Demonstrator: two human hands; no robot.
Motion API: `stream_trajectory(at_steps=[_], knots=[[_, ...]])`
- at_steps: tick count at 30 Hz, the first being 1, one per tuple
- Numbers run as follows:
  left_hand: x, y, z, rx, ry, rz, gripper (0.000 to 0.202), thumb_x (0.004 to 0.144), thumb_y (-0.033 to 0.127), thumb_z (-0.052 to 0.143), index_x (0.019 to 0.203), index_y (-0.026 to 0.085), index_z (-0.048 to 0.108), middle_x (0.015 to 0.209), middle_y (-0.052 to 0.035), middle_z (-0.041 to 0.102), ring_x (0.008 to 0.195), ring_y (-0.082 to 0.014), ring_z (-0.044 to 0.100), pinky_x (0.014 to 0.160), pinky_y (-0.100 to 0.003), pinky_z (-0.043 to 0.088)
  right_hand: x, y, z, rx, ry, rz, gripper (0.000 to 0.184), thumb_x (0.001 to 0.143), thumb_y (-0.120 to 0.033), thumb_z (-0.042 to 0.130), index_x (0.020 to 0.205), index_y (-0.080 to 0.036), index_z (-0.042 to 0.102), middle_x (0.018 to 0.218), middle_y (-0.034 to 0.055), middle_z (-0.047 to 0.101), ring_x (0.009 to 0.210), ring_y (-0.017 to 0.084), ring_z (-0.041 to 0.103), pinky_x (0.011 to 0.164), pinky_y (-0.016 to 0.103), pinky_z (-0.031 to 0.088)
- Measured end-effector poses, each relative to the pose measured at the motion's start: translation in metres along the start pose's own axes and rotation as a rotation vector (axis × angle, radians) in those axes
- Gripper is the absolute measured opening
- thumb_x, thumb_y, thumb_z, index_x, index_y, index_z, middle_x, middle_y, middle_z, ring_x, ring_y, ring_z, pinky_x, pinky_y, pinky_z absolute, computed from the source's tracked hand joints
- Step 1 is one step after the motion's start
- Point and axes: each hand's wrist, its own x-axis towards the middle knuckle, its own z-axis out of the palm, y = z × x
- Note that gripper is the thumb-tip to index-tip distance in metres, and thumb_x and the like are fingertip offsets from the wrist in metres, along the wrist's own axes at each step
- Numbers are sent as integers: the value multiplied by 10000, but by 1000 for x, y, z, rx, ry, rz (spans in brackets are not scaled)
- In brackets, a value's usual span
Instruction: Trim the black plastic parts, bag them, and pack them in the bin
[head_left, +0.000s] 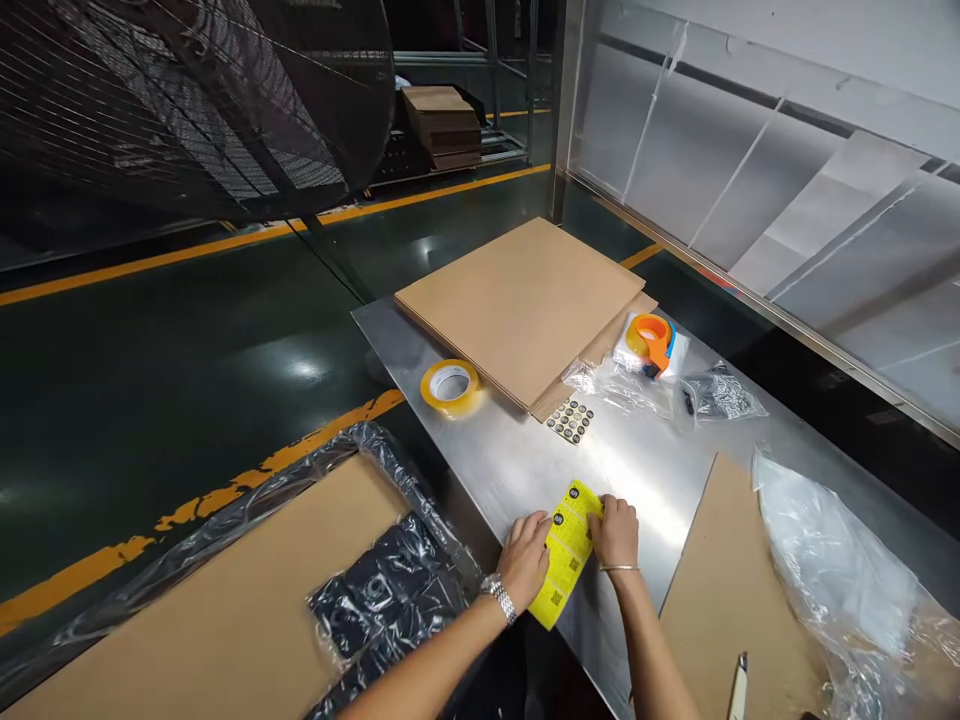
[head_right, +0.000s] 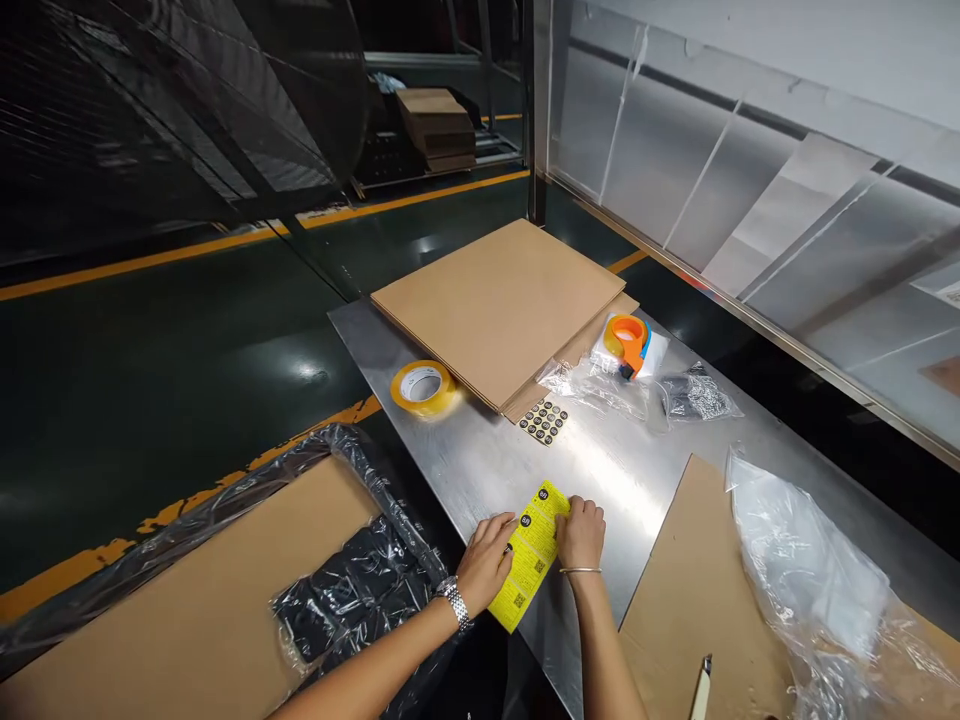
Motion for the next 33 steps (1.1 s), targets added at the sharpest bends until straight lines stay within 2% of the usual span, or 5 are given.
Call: stream_trajectory(at_steps=[4, 11, 17, 24, 33], knots=[[-1, 3, -5, 9, -2, -5, 422, 628, 119, 590, 1033, 238, 571, 1135, -59, 532, 1138, -233, 375, 1035, -399, 194, -9, -4, -3, 172, -149, 4, 89, 641, -253, 541, 682, -181, 508, 767, 62, 547, 856, 244, 490, 781, 353, 373], [-28, 37, -48, -126, -178, -34, 233, 656, 283, 643, 864, 178, 632, 882, -67, 621, 865, -212, 552, 763, -292, 422, -71, -33, -11, 589, -401, -14, 390, 640, -506, 545, 855, -184, 497, 780, 40, 606, 719, 189, 579, 662, 296, 455], [-102, 74, -109, -93, -393, -70, 202, 726, 325, 559, 706, 130, 608, 633, -10, 581, 559, -115, 494, 508, -202, 349, -141, -75, -19, 743, -822, -99, 341, 664, -430, 624, 866, -162, 563, 772, 38, 611, 730, 174, 570, 674, 283, 439], [-199, 103, -178, 396, -680, 112, 202, 720, 226, 495, 535, 145, 486, 486, 54, 403, 462, -58, 344, 420, -183, 229, -246, -145, -7, 363, -818, -547, 247, 748, -371, 579, 869, -157, 591, 742, 7, 579, 650, 108, 497, 598, 213, 392], [-312, 80, -239, 438, -718, 85, 190, 716, 262, 500, 622, 134, 604, 492, 42, 472, 463, -56, 370, 398, -165, 245, -375, -169, 35, 342, -939, -460, 271, 753, -398, 565, 716, -131, 584, 580, -36, 466, 519, 64, 369, 463, 176, 295]])
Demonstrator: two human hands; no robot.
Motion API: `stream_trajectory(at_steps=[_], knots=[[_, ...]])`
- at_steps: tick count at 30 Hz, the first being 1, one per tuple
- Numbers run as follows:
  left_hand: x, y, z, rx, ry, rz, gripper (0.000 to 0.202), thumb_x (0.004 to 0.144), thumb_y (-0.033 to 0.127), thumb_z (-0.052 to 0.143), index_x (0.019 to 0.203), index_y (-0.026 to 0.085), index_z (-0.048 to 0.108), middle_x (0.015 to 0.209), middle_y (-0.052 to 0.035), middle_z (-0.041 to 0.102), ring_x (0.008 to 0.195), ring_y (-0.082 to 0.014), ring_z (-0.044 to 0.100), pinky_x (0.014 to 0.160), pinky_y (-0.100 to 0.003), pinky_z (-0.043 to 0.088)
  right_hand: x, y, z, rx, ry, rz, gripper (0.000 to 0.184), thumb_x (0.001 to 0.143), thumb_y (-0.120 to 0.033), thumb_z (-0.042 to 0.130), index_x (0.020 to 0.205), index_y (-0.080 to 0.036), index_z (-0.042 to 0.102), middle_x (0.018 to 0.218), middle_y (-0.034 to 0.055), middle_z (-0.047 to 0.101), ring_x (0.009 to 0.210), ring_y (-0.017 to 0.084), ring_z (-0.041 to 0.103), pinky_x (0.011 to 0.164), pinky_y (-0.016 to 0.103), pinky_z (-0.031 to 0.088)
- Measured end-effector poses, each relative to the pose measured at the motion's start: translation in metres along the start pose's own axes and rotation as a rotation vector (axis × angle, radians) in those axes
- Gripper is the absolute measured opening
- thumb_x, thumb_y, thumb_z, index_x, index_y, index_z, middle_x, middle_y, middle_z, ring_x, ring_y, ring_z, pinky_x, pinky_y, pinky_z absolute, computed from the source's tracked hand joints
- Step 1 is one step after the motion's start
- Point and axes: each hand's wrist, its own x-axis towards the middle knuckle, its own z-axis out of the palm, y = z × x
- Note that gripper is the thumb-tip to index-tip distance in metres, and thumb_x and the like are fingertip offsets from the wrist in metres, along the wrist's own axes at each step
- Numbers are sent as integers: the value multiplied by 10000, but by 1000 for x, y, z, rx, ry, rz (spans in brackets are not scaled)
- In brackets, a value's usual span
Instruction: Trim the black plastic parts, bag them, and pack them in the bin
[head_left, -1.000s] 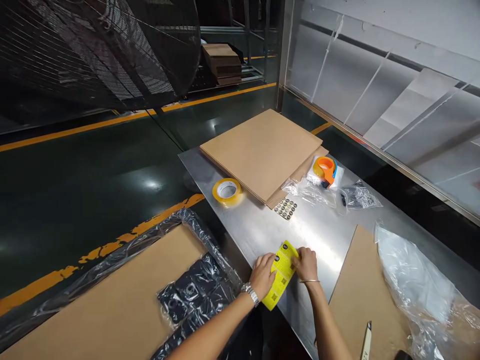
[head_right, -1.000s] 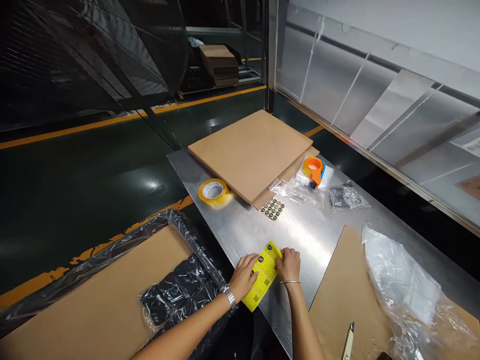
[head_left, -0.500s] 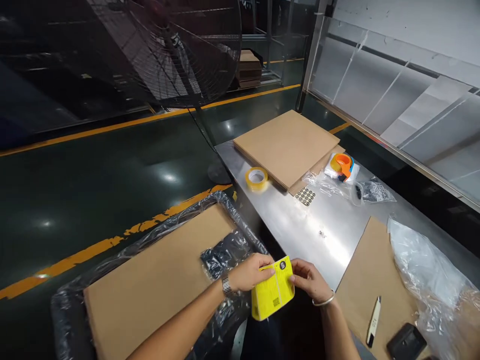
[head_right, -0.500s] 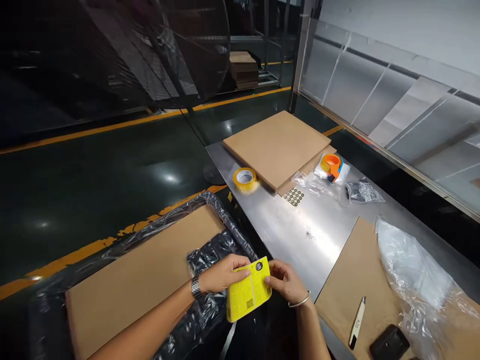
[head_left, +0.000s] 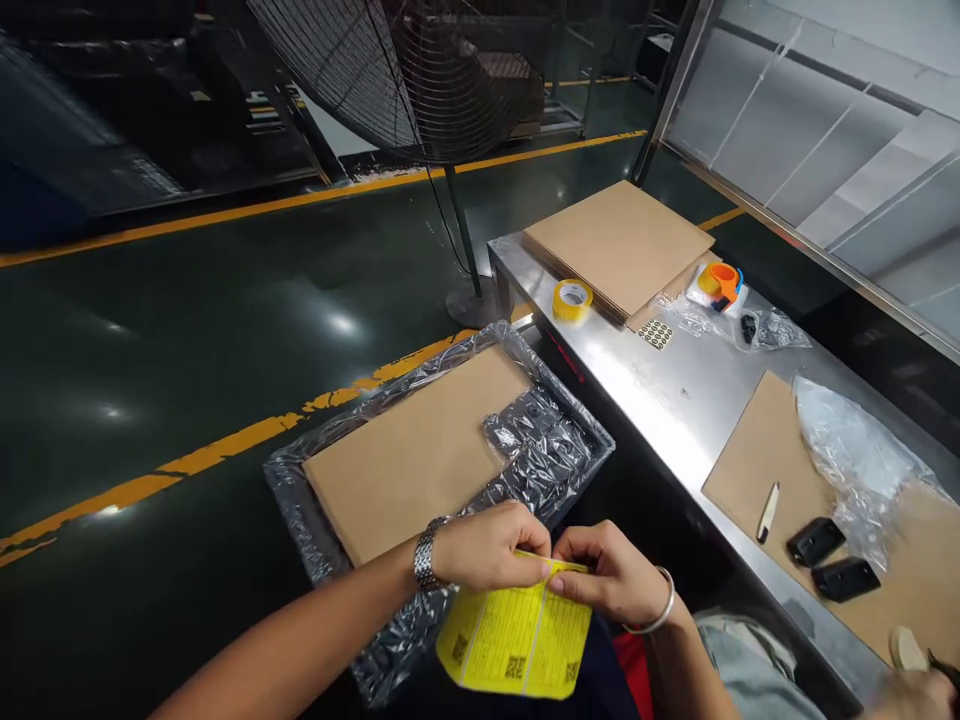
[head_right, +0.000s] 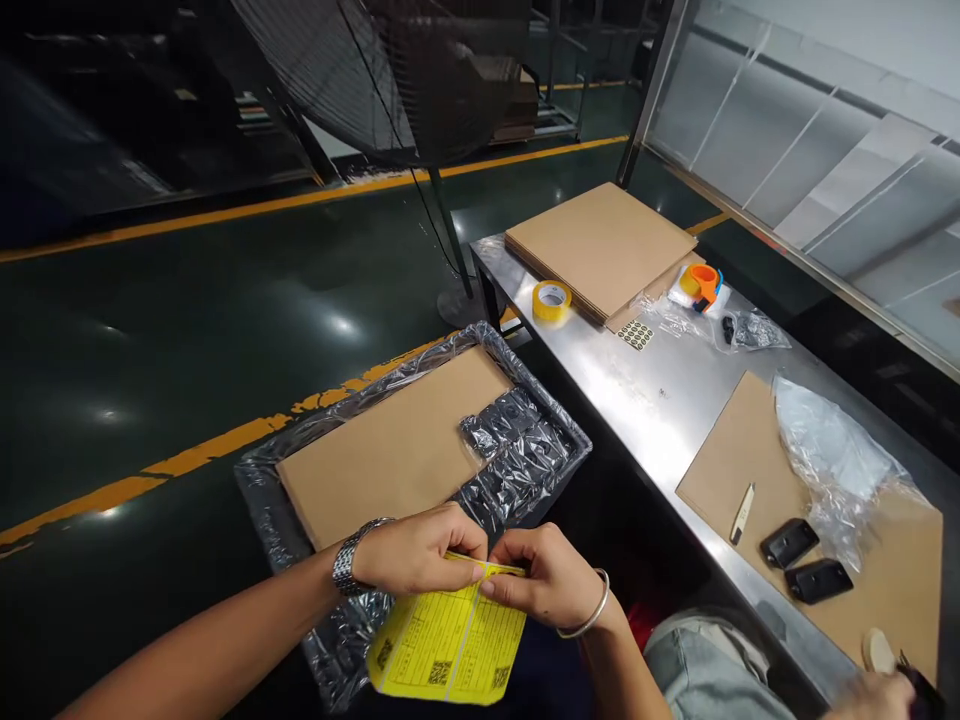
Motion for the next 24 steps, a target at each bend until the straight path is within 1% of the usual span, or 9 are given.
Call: stream_trajectory(at_steps=[2, 5, 10, 13, 16, 19, 21, 22, 24], knots=[[-18, -5, 9, -11, -48, 26, 181, 701, 246, 513, 578, 136, 588, 456, 52, 436, 443, -51, 355, 389, -164, 239, -7, -4, 25, -7, -5, 1, 278, 747, -402, 574, 693, -130, 590, 579, -33, 470, 521, 64, 372, 464, 176, 294], [-37, -11, 23, -80, -126, 46, 179, 685, 221, 517, 532, 136, 554, 424, 62, 389, 420, -44, 323, 377, -166, 223, -18, -7, 57, -7, 43, 0, 286, 739, -400, 589, 654, -126, 592, 544, -39, 455, 497, 56, 358, 449, 175, 273], [-54, -21, 47, -256, -159, 8, 167, 657, 169, 497, 494, 133, 503, 412, 69, 331, 414, -42, 293, 372, -175, 207, -34, -7, 92, 46, 151, -4, 333, 730, -437, 589, 596, -132, 582, 493, -44, 428, 455, 54, 346, 428, 181, 259], [-57, -21, 57, -312, -142, 1, 162, 634, 127, 468, 473, 132, 477, 410, 71, 309, 416, -41, 275, 379, -182, 197, -42, -9, 100, -14, 208, -73, 334, 755, -432, 561, 583, -146, 580, 501, -34, 441, 464, 64, 369, 451, 196, 275], [-56, -16, 63, -325, -153, -9, 139, 630, 115, 449, 497, 134, 484, 422, 70, 325, 423, -43, 284, 386, -177, 202, -51, -11, 100, -84, 251, -142, 317, 777, -406, 541, 582, -160, 579, 524, -18, 473, 501, 81, 411, 499, 211, 308], [-54, -9, 64, -271, -165, 7, 129, 668, 172, 469, 551, 136, 510, 454, 67, 353, 442, -47, 303, 395, -172, 217, -63, -9, 97, -87, 276, -103, 264, 763, -373, 569, 606, -161, 585, 540, -18, 484, 509, 82, 411, 499, 207, 307], [-52, -4, 63, -218, -165, 20, 141, 695, 226, 482, 600, 137, 536, 488, 62, 388, 461, -50, 324, 406, -169, 233, -71, -4, 96, 18, 323, -23, 185, 714, -351, 629, 740, -169, 605, 571, -27, 495, 519, 80, 410, 492, 197, 306], [-51, -1, 63, -195, -171, 25, 148, 704, 243, 485, 619, 137, 545, 498, 60, 400, 465, -51, 331, 409, -169, 240, -75, -2, 95, 115, 347, 17, 250, 681, -342, 662, 859, -181, 596, 595, -32, 503, 531, 81, 416, 493, 193, 312], [-49, 3, 63, -161, -197, 36, 161, 714, 259, 487, 634, 138, 555, 501, 60, 408, 461, -52, 336, 411, -170, 248, -81, 4, 95, 350, 368, 84, 481, 618, -332, 712, 1043, -200, 527, 647, -34, 516, 560, 86, 434, 501, 189, 326]])
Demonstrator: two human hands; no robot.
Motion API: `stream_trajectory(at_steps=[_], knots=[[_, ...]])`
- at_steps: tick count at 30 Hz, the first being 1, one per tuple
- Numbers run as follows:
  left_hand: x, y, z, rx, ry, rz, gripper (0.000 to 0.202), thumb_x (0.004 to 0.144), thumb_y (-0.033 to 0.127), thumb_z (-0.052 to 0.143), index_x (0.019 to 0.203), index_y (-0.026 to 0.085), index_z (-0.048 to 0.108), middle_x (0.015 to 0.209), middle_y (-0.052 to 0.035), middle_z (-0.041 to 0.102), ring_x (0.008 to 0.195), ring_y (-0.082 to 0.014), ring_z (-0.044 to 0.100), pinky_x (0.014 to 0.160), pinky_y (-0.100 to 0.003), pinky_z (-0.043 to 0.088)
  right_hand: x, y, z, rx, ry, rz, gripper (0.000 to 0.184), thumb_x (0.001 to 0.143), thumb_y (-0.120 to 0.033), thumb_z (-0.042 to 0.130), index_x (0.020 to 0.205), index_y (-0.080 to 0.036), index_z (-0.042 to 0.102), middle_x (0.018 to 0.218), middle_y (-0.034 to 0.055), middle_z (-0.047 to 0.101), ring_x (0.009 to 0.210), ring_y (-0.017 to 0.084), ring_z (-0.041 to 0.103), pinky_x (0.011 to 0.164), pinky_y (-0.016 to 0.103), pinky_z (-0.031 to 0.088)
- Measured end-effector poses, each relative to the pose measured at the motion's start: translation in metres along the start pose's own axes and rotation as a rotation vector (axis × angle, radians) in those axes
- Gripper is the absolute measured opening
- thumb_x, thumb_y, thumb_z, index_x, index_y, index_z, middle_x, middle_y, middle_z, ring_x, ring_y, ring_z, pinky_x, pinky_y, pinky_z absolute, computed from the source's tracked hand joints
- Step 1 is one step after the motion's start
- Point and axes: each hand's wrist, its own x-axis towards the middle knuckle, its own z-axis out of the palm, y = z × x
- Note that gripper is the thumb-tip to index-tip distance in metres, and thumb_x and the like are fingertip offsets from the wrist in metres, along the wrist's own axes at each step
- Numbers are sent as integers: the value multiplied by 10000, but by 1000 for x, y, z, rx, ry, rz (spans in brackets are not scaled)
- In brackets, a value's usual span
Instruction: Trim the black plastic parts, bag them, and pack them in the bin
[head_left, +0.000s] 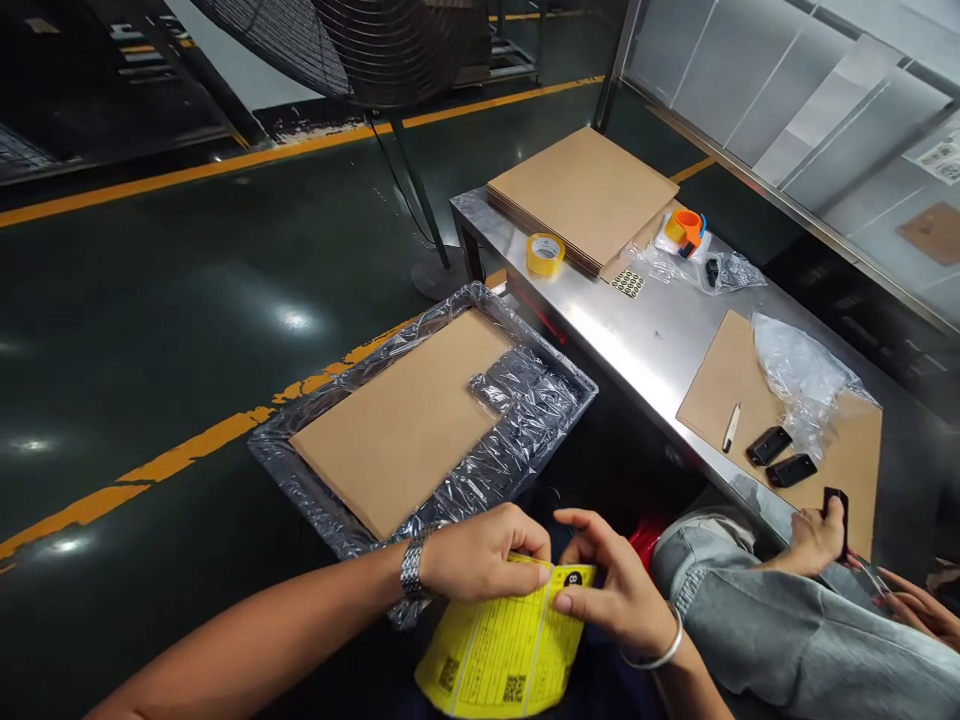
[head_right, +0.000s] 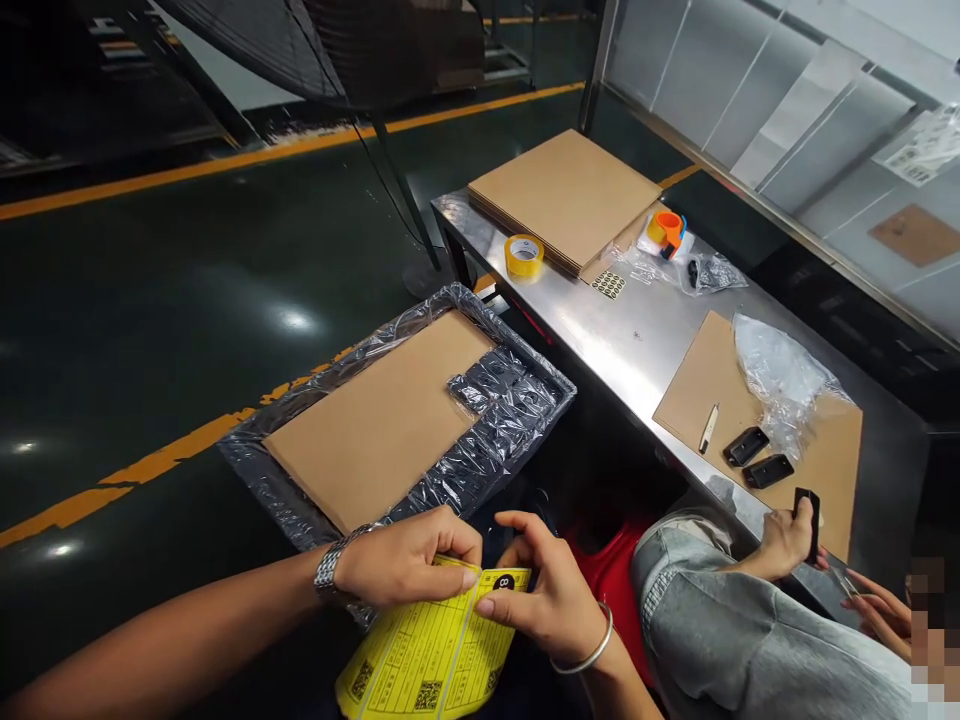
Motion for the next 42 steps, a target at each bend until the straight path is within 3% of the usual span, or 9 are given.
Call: stream_trajectory(at_steps=[2, 7, 20, 22, 25, 29, 34, 38, 42], knots=[[3, 4, 1, 25, -23, 8, 169, 720, 265, 489, 639, 137, 564, 501, 58, 422, 458, -53, 349, 413, -169, 260, -5, 4, -2, 176, -14, 95, 476, 586, -335, 732, 1000, -184, 550, 650, -30, 516, 556, 80, 430, 499, 187, 325], [8, 14, 4, 39, -38, -7, 179, 724, 274, 499, 676, 132, 597, 530, 43, 479, 477, -62, 399, 426, -170, 291, -14, 6, 1, 323, -10, 179, 266, 572, -345, 738, 565, -127, 586, 514, -44, 433, 483, 52, 350, 457, 187, 269], [15, 12, 9, -75, -74, -59, 233, 727, 343, 514, 675, 122, 565, 560, 37, 478, 508, -58, 395, 436, -155, 298, -25, -1, 0, -234, 127, -285, 139, 748, -224, 585, 640, -159, 643, 559, 19, 553, 534, 106, 454, 507, 227, 336], [15, 12, 9, -119, -71, -71, 235, 727, 351, 515, 677, 124, 554, 559, 39, 472, 500, -57, 394, 432, -156, 298, -26, 3, -1, -96, 162, -215, 77, 711, -239, 630, 744, -171, 644, 600, 7, 551, 544, 98, 457, 502, 213, 336], [14, 13, 8, -153, -65, -79, 243, 731, 364, 510, 675, 129, 537, 551, 43, 456, 487, -54, 386, 425, -156, 291, -27, 11, -1, 316, 173, -17, 378, 620, -322, 712, 955, -207, 582, 639, -28, 522, 535, 76, 434, 484, 184, 321], [12, 15, 9, -99, -25, -62, 238, 730, 361, 517, 668, 133, 540, 558, 39, 468, 494, -55, 392, 423, -153, 286, -28, 15, 4, 557, 39, 151, 350, 578, -378, 730, 802, -147, 591, 616, -18, 505, 560, 84, 447, 535, 202, 342], [12, 15, 11, -78, -4, -52, 241, 736, 364, 516, 680, 132, 554, 572, 34, 491, 502, -57, 403, 431, -155, 297, -29, 9, 9, 264, 128, 49, 298, 686, -309, 654, 504, -128, 502, 494, -53, 344, 470, 44, 286, 436, 183, 222], [12, 11, 13, -99, -2, -53, 253, 739, 376, 516, 694, 130, 556, 584, 25, 519, 506, -62, 424, 442, -160, 313, -32, 8, 8, -2, 177, -163, 175, 732, -239, 608, 591, -136, 616, 513, -23, 452, 499, 69, 373, 477, 201, 286], [11, 8, 14, -139, 11, -56, 257, 740, 383, 519, 696, 132, 551, 586, 27, 518, 506, -62, 429, 447, -162, 318, -34, 12, 10, 58, 178, -121, 118, 702, -242, 634, 627, -152, 625, 544, -20, 477, 504, 72, 393, 474, 191, 304]])
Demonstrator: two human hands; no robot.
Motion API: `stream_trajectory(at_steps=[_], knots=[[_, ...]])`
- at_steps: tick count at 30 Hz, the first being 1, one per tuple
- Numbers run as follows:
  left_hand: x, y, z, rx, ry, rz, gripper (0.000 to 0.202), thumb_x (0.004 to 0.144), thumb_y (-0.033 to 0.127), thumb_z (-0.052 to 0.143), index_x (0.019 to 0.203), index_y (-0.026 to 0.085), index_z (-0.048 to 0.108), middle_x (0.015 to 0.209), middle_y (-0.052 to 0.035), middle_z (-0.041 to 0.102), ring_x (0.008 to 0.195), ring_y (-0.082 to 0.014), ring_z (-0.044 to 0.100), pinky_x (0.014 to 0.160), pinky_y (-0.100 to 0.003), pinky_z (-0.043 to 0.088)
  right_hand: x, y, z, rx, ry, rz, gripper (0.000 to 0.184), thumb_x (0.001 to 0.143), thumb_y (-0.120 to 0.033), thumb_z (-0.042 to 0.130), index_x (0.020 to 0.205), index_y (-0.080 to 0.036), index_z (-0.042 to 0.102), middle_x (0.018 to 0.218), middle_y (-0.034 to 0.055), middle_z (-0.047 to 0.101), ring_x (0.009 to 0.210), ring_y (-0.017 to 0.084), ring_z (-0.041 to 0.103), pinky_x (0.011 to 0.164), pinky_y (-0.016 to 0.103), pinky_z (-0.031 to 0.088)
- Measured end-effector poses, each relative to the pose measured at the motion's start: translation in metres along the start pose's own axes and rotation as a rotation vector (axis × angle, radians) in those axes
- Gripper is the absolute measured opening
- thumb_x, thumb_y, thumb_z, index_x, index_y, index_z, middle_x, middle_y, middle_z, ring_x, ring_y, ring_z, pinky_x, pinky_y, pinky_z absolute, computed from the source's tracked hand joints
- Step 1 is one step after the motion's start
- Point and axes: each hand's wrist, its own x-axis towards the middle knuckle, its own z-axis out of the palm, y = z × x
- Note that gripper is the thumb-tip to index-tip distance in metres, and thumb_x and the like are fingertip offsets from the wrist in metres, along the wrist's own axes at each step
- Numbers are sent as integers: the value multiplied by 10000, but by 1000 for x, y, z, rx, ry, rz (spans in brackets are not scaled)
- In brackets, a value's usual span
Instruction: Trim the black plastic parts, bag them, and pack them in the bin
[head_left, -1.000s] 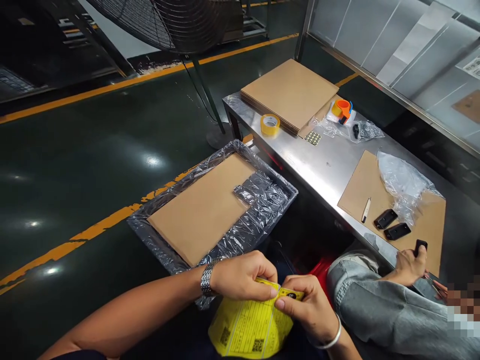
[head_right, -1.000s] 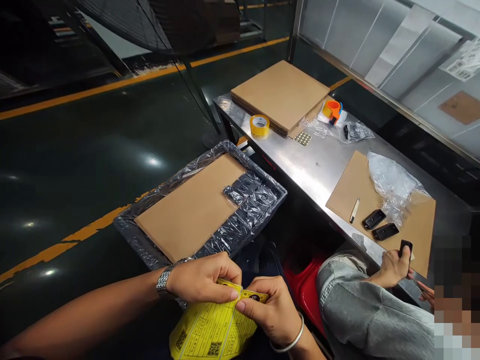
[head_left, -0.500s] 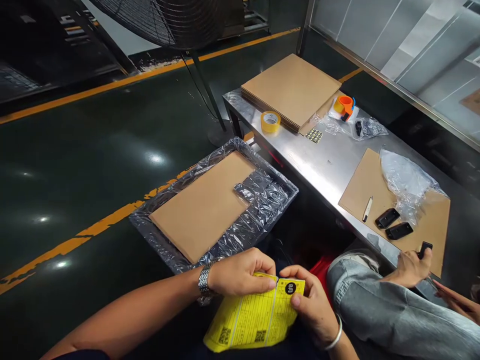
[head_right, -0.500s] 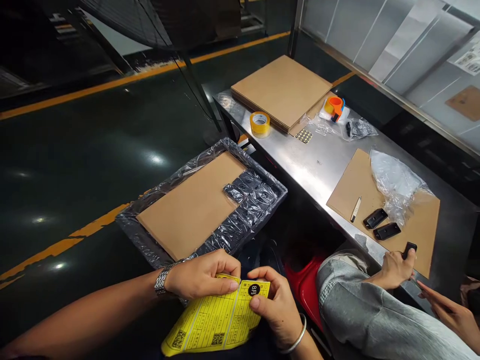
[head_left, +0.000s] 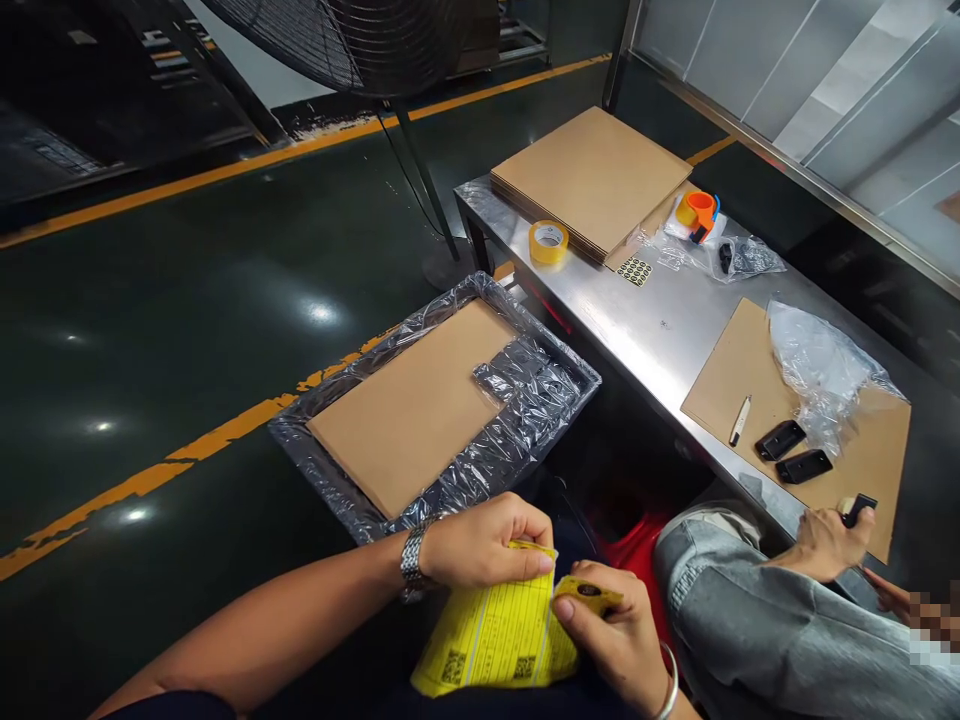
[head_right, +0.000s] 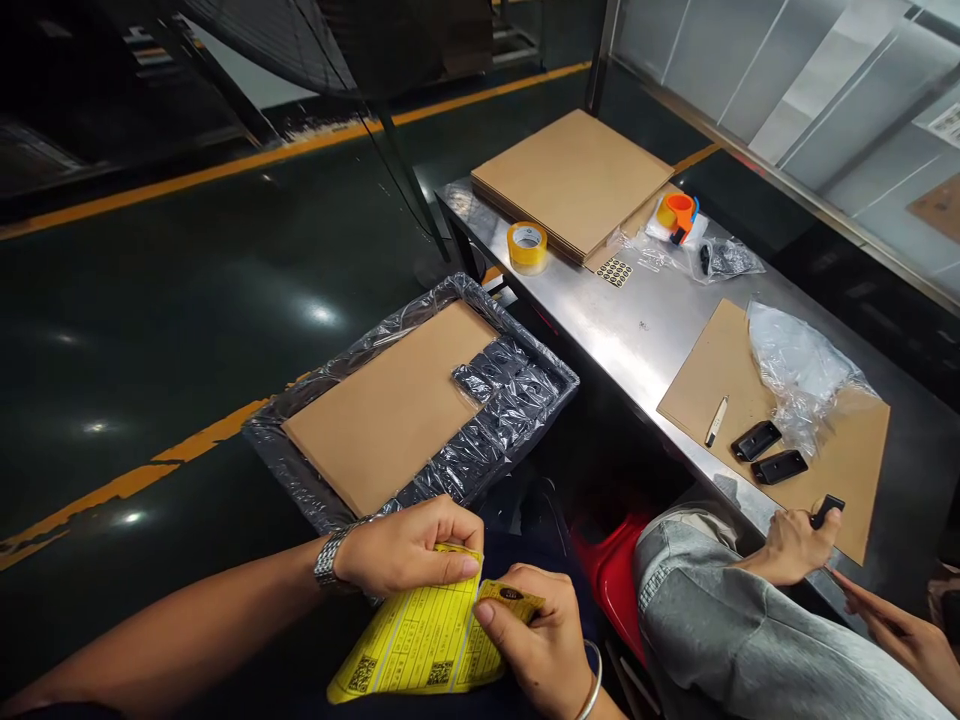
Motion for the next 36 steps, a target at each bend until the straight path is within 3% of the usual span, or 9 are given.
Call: stream_trajectory(at_steps=[5, 7, 10, 14, 23, 30, 33, 36], knots=[[-2, 0, -1, -14, 15, 2, 250, 738, 377, 524, 679, 135, 544, 564, 40, 488, 488, -53, 402, 437, -161, 301, -3, -2, 4, 315, -142, 263, 156, 689, -313, 644, 744, -169, 624, 619, -11, 510, 534, 88, 446, 559, 229, 404], [-3, 0, -1, 6, 23, 1, 246, 740, 372, 522, 680, 135, 546, 568, 36, 500, 492, -55, 410, 441, -162, 304, -4, -3, 3, 209, -124, 204, 161, 716, -287, 621, 626, -155, 596, 546, -33, 443, 480, 61, 376, 500, 196, 358], [-3, -3, 1, 13, 21, 1, 251, 741, 377, 521, 686, 134, 547, 588, 27, 521, 507, -60, 426, 450, -164, 311, -5, -4, 1, -58, -64, -28, 255, 726, -210, 610, 494, -145, 525, 475, -50, 364, 457, 51, 318, 441, 183, 264], [-3, -8, 3, -29, 8, -6, 259, 744, 385, 514, 689, 132, 534, 607, 18, 534, 521, -66, 443, 458, -167, 319, -7, -2, 0, -179, -74, -204, 155, 743, -159, 586, 588, -157, 589, 506, -25, 497, 492, 76, 410, 490, 206, 323], [-5, -7, 6, -98, 17, -11, 281, 728, 406, 535, 676, 130, 526, 593, 26, 505, 518, -60, 415, 452, -165, 313, -14, 2, 2, -171, -16, -201, 141, 741, -183, 588, 601, -170, 604, 481, -26, 488, 470, 87, 403, 453, 218, 311], [-5, -10, 10, -145, 8, -7, 288, 718, 411, 551, 675, 128, 524, 589, 27, 497, 519, -60, 401, 457, -171, 305, -18, 3, 1, -174, -31, -246, 100, 738, -151, 585, 652, -182, 626, 564, 12, 599, 500, 102, 460, 501, 233, 362], [-6, -9, 10, -200, 9, -15, 308, 713, 434, 547, 682, 129, 515, 588, 25, 499, 505, -60, 408, 447, -174, 304, -19, 2, 2, -107, -7, -156, 64, 704, -215, 625, 753, -185, 653, 614, 23, 624, 513, 108, 486, 498, 226, 375], [-8, -8, 10, -222, 20, -6, 318, 714, 447, 544, 688, 131, 513, 587, 25, 504, 496, -61, 417, 442, -177, 305, -19, 1, 4, 60, -61, 112, 265, 632, -334, 681, 844, -178, 648, 617, 10, 602, 499, 104, 481, 460, 208, 364]])
